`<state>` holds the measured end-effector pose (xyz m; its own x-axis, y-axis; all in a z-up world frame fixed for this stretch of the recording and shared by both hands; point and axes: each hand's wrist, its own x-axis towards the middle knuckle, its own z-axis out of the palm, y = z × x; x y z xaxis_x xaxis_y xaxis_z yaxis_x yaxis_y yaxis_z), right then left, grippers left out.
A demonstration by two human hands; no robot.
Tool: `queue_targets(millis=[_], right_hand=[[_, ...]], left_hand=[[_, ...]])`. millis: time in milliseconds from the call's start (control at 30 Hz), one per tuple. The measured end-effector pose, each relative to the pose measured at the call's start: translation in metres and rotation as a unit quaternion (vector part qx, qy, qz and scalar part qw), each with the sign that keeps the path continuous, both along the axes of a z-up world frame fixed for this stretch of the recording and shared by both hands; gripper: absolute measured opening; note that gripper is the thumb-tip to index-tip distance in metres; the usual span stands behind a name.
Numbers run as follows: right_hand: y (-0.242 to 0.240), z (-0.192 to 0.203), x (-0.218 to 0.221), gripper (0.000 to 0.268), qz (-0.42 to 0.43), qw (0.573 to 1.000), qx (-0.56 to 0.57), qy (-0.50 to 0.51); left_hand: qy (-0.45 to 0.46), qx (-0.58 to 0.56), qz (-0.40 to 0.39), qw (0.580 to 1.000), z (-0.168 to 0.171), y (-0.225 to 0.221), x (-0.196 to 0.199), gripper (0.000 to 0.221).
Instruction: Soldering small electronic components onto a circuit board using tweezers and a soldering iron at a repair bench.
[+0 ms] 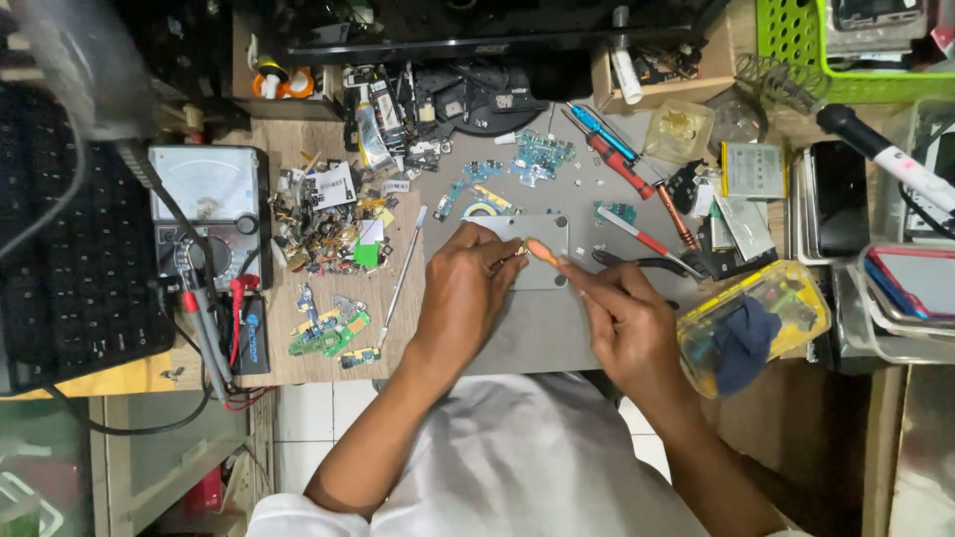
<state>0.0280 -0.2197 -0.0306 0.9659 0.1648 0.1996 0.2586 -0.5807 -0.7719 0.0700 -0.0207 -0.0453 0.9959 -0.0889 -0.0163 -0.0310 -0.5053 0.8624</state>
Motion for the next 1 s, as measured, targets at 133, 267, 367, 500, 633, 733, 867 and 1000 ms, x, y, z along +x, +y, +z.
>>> queue_targets(millis=[133, 267, 367, 500, 633, 733, 867, 1000], right_hand=[[-0.004, -0.003, 0.000, 0.035, 0.020, 0.999, 0.014, 0.025], [-0.005, -0.005, -0.005, 0.035, 0.008, 1.000, 0.005, 0.018], [-0.007, -0.007, 0.000, 0.035, 0.012, 1.000, -0.005, 0.010], [-0.001, -0.008, -0.004, 0.034, 0.015, 1.000, -0.006, 0.015], [-0.007, -0.012, -0.004, 0.035, -0.008, 0.999, -0.035, -0.012], [-0.006, -0.021, -0.004, 0.032, 0.006, 1.000, -0.007, 0.002], [-0.006, -0.012, -0.004, 0.033, -0.003, 0.999, -0.053, 0.011], [-0.018, -0.019, -0.003, 0.032, -0.018, 0.998, -0.060, 0.013]], left_hand=[[-0.004, 0.007, -0.006, 1.000, -0.006, 0.001, 0.002, 0.019], [0.003, 0.002, -0.007, 1.000, -0.004, 0.001, -0.002, 0.019], [0.002, -0.008, -0.002, 1.000, 0.000, 0.002, 0.003, 0.019], [0.006, -0.013, 0.000, 1.000, 0.000, 0.003, 0.002, 0.020], [0.006, -0.001, -0.007, 1.000, -0.003, 0.003, 0.001, 0.020], [0.005, -0.012, -0.002, 1.000, -0.005, 0.003, 0.003, 0.022], [0.011, -0.006, -0.004, 1.000, -0.004, 0.004, 0.000, 0.022], [0.011, 0.001, -0.003, 1.000, -0.009, 0.004, 0.002, 0.022]])
